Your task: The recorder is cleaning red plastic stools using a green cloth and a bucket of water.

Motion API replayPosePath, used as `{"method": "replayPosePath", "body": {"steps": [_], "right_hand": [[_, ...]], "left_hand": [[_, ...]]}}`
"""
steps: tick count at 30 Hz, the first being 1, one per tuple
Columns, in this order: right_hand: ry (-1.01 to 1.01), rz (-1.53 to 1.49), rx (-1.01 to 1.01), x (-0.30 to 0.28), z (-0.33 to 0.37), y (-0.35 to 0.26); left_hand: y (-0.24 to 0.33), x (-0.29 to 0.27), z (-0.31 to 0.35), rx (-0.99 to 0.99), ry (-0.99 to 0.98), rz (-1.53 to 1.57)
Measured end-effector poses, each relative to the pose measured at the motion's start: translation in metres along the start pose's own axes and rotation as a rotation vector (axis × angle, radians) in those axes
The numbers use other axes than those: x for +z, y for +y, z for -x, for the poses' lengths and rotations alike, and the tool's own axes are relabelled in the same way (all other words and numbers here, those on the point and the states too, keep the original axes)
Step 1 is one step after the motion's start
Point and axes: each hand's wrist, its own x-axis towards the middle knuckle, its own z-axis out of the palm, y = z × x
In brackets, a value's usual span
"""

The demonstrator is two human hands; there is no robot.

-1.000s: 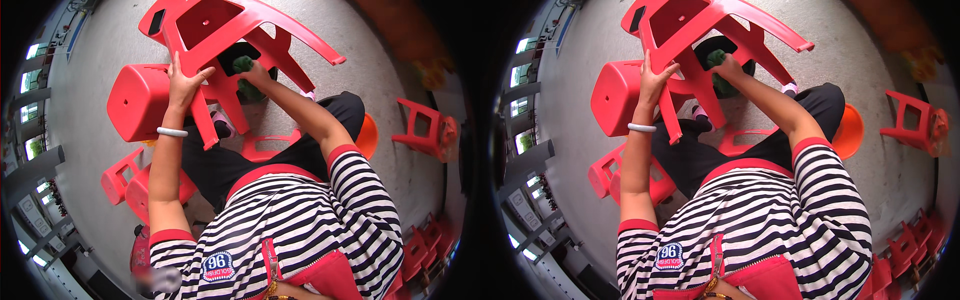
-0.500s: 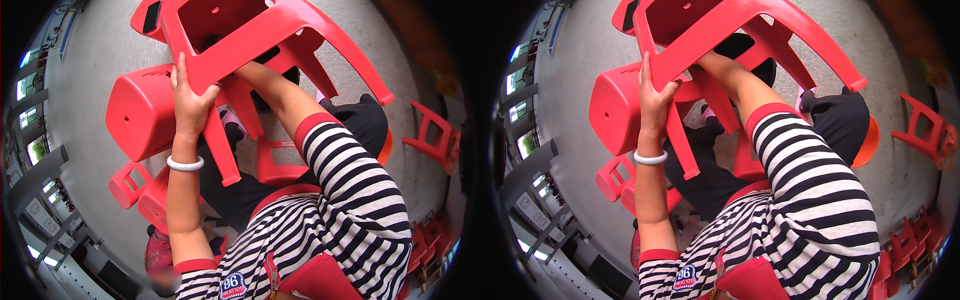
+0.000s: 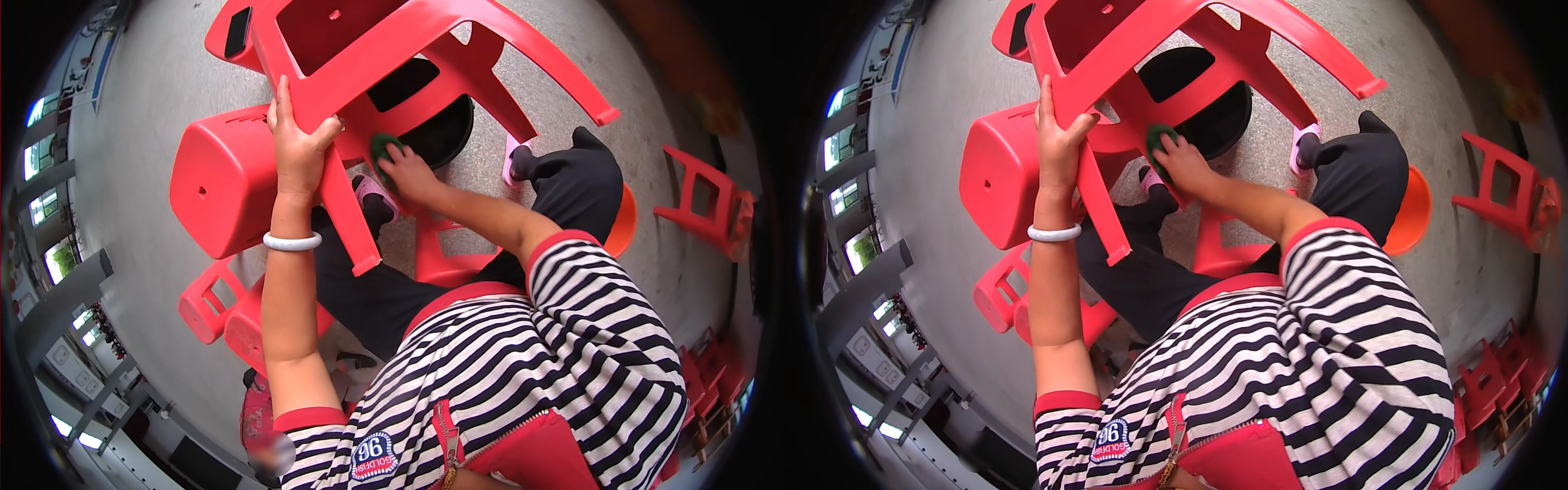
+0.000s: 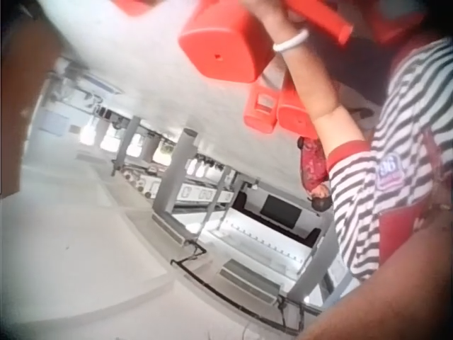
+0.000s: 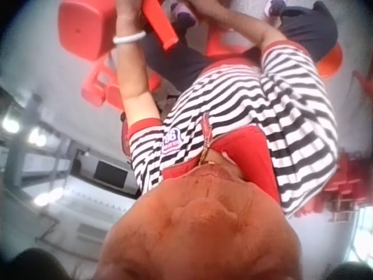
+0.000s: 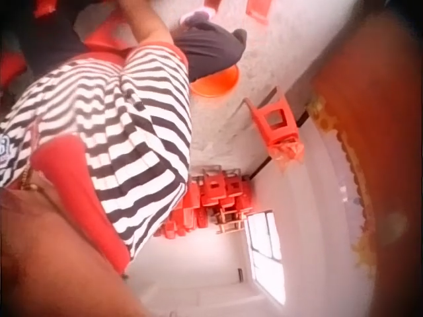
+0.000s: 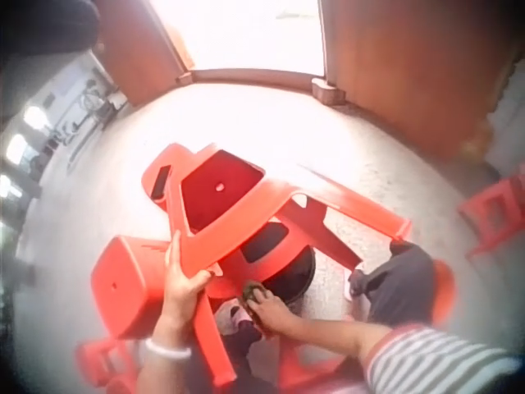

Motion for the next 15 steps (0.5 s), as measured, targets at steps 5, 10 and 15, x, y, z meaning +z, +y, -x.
{"method": "replayPosePath", "body": {"steps": [5, 10, 15], "right_hand": [[0.014, 0.046, -0.122, 0.000, 0.067, 0.008], [0.005, 0.107, -0.081, -0.004, -0.007, 0.010], [0.146, -0.027, -0.059, 0.024, -0.153, 0.001]], "left_hand": [[0.006, 0.009, -0.005, -0.048, -0.025, 0.101], [0.001, -0.001, -0.004, -0.066, -0.015, 0.038], [-0.007, -0.027, 0.014, -0.093, 0.003, -0.031]]}}
